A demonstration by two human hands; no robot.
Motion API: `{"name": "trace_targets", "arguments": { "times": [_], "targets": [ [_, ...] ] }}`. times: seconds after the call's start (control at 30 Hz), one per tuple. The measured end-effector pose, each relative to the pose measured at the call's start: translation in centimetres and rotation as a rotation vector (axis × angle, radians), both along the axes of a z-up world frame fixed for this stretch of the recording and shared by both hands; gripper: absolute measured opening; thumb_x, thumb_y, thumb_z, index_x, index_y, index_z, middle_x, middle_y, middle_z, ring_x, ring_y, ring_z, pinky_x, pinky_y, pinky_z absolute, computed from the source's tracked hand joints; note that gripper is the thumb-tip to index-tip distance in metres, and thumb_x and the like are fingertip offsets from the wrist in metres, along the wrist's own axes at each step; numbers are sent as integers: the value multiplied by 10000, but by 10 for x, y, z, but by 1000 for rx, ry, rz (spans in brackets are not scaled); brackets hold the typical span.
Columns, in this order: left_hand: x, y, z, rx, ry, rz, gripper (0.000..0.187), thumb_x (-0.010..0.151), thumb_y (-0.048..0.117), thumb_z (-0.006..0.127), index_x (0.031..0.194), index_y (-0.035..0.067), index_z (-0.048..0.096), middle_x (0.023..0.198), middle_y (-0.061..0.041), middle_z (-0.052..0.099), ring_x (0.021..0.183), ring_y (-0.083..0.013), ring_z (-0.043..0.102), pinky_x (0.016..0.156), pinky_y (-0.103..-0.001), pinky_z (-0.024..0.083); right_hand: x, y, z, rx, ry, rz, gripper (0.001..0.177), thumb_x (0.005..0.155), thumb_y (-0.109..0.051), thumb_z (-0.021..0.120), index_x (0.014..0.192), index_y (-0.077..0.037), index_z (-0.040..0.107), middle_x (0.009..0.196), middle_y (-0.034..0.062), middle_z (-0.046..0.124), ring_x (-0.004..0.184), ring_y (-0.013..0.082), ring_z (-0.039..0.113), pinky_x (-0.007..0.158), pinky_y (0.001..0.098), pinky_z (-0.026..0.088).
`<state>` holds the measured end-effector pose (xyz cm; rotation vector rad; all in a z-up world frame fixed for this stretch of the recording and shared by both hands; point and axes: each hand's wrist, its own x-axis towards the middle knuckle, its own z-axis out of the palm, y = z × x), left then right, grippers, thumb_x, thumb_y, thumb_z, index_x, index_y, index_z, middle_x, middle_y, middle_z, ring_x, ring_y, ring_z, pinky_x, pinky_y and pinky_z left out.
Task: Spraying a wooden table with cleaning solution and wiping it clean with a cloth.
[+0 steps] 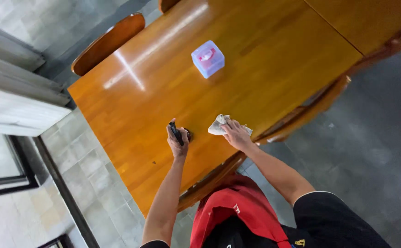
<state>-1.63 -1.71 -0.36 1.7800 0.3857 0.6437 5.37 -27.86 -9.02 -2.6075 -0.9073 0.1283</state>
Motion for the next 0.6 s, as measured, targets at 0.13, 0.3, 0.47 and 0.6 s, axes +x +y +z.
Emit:
{"name": "trace_targets", "arguments": {
  "times": [0.13, 0.3, 0.47, 0.6],
  "targets": [
    [-8, -13, 4, 89, -84, -78, 384, 1022, 95, 566, 1401, 43, 545, 904, -75, 655, 743, -164, 654, 729, -303, 566, 2, -29, 14, 119, 334, -109, 461, 1010, -322, 625, 1427, -135, 561, 1464, 144, 600, 1350, 338, 533, 1128, 534, 423],
    [-8, -31, 29, 33, 205, -233, 425, 990, 156, 591, 1401, 52, 558, 722, -142, 621, 624, -227, 616, 630, -344, 511, -27, -62, 123, 1934, 1526, -246, 673, 859, -429, 745, 1359, -25, 546, 1264, 200, 657, 1081, 333, 715, 932, 499, 614],
    [7, -72, 37, 471, -70, -271, 332, 995, 159, 671, 1287, 14, 608, 991, -190, 609, 841, -334, 620, 723, -412, 527, -21, -101, 95, 1735, 1325, -240, 648, 900, -378, 757, 1414, -39, 554, 1269, 170, 666, 1088, 326, 696, 916, 488, 588],
    [27, -111, 38, 459, 146, -342, 249, 945, 187, 687, 1123, 18, 645, 1056, -254, 565, 873, -413, 621, 718, -476, 528, -8, -132, 126, 1967, 1133, -434, 613, 838, -237, 675, 1410, -40, 578, 1320, 154, 670, 1191, 317, 682, 1046, 477, 574]
  ]
}}
